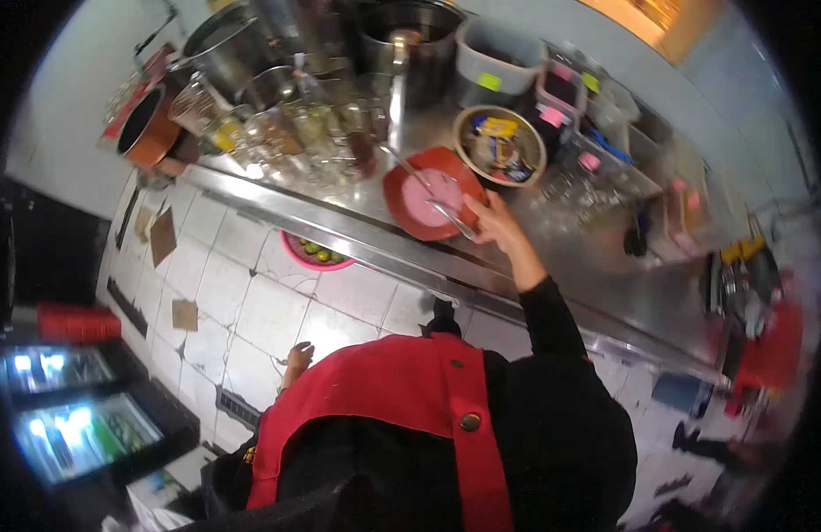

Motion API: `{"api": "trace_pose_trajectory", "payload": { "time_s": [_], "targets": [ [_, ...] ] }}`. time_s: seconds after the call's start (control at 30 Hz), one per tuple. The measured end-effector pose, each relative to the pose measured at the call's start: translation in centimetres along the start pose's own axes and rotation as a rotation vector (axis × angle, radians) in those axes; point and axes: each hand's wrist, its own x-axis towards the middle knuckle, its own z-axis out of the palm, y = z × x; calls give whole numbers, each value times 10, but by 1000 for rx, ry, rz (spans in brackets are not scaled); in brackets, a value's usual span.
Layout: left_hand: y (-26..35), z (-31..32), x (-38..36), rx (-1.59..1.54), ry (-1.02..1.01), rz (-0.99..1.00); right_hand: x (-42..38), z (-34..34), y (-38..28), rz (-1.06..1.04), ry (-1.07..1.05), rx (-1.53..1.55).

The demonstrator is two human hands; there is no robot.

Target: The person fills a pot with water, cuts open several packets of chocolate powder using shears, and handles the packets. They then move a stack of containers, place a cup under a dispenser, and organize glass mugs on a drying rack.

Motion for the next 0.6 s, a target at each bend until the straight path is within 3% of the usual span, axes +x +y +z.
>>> {"api": "trace_pose_trajectory", "payload": {
  "time_s": [0.07,0.13,0.2,0.27,0.3,0.37,0.4,0.43,0.57,0.6],
  "targets": [
    [4,3,-13,-20,6,6,-13,11,-18,-78,347,-391],
    [4,0,-27,-73,62,-22,38,-9,23,-1002,765,-866],
    [-10,-2,-36,-72,58,-40,20,12,-2,-787,625,-569],
    [-37,-1,-40,-132,131,-62,-6,50,-35,-733,532,-515],
    [-50,-4,-44,-146,163,-52,-1,69,-38,-761,491,-516],
    [-77,-9,-55,-185,202,-103,6,105,-42,-1051,371,-517],
    [-91,-13,-60,-196,213,-133,-17,144,-59,-1107,264,-378],
    [-106,-16,-66,-211,231,-145,-26,165,-59,-872,136,-430],
    [-167,-29,-96,-277,282,-258,-59,271,-50,-1063,-255,-487],
    [-182,-31,-101,-294,272,-325,-63,294,-46,-1071,-268,-484]
  ]
}}
